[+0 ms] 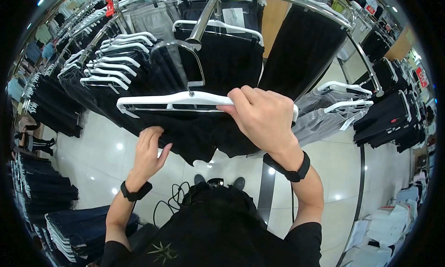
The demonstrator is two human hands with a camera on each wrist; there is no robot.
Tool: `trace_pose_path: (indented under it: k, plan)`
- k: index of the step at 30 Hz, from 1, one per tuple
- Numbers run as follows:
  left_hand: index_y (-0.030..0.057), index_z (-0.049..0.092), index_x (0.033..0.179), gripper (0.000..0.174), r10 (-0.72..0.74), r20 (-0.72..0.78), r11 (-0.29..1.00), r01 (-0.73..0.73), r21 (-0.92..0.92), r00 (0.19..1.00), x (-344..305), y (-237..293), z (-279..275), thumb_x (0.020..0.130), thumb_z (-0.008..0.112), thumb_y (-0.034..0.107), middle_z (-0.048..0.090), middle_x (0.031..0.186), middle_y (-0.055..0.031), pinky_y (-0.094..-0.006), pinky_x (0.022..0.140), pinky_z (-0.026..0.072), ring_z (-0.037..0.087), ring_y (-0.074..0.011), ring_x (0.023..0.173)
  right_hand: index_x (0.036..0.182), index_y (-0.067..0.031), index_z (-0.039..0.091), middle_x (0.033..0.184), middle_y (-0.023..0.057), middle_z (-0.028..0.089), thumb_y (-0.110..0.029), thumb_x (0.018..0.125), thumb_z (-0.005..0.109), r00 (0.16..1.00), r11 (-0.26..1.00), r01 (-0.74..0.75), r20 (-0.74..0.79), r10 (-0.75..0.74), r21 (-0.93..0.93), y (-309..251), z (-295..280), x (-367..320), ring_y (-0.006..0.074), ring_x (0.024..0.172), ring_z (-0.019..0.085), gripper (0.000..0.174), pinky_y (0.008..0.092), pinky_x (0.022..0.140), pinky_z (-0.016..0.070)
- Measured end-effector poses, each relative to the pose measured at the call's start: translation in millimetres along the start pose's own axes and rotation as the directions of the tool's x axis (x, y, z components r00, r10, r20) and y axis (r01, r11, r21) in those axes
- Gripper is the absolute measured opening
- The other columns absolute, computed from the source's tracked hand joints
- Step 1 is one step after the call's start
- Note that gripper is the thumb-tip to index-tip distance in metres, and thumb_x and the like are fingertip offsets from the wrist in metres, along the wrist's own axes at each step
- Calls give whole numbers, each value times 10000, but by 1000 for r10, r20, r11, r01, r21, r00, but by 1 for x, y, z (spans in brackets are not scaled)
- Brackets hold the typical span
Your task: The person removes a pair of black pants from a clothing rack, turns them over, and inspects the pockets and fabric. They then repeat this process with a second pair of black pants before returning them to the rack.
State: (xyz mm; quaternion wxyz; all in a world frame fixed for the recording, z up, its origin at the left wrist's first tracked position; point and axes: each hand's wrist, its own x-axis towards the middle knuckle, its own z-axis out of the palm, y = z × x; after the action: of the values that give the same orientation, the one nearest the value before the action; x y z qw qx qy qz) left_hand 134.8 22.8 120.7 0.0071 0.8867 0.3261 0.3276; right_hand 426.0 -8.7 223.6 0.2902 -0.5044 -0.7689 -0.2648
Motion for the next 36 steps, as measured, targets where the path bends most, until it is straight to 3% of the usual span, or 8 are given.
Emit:
trace_pose_path:
  k: [3,5,8,9,12,26,35,36]
  plan:
    - [-51,624,947,386,-276,330,956,223,190,903,-7,-17,21,772,723,279,628,974,-228,-409,804,495,614,-373,892,712,-112,568,581,-2,466,-331,738,743,1000,1000,23,0,-23,-6,-8,-4,7,135,495,515,281,272,438,364]
    - [-24,668,955,468,-394,661,918,236,319,638,13,-20,16,795,694,415,659,924,-216,-403,826,500,633,-371,889,709,-115,569,582,-6,469,-333,734,745,999,999,43,-10,-43,4,-15,-4,10,128,493,512,282,268,436,358]
    - [10,716,903,624,-242,831,963,226,144,501,20,-48,36,802,599,615,678,842,-208,-396,810,505,653,-360,864,721,-114,582,593,-8,488,-329,730,751,997,997,77,-28,-76,31,-22,0,14,132,491,510,273,272,438,352]
    - [22,715,964,703,-285,895,942,271,197,342,27,-50,44,785,572,686,693,958,-176,-377,863,490,650,-331,950,738,-111,594,602,-8,502,-323,731,753,997,997,75,-24,-74,33,-22,0,15,143,492,510,265,279,442,352]
    - [64,722,1002,670,-288,945,931,277,238,156,30,-55,56,789,576,682,691,997,-169,-366,909,468,637,-338,990,752,-110,606,612,-8,520,-320,732,752,997,995,76,0,-76,58,-23,2,15,152,496,512,257,285,447,353]
    - [37,647,1139,516,-305,887,919,351,178,348,18,-59,82,885,567,478,620,1195,-181,-392,970,449,570,-355,1124,752,-109,606,611,-1,539,-302,754,743,1000,997,1,9,-2,83,-1,14,8,169,503,539,237,300,452,368]
    - [130,610,1217,551,-217,805,966,241,96,552,11,-55,75,850,581,541,616,1185,-215,-435,1024,413,564,-373,1140,774,-98,616,623,1,562,-298,774,739,998,995,-37,56,32,88,9,17,8,174,512,558,235,294,461,384]
    - [134,569,1270,581,-218,832,967,230,112,510,14,-53,72,851,581,536,594,1215,-231,-436,1047,390,550,-371,1159,778,-97,617,624,0,564,-297,777,739,997,995,-41,65,35,89,9,17,8,174,513,560,234,293,465,387]
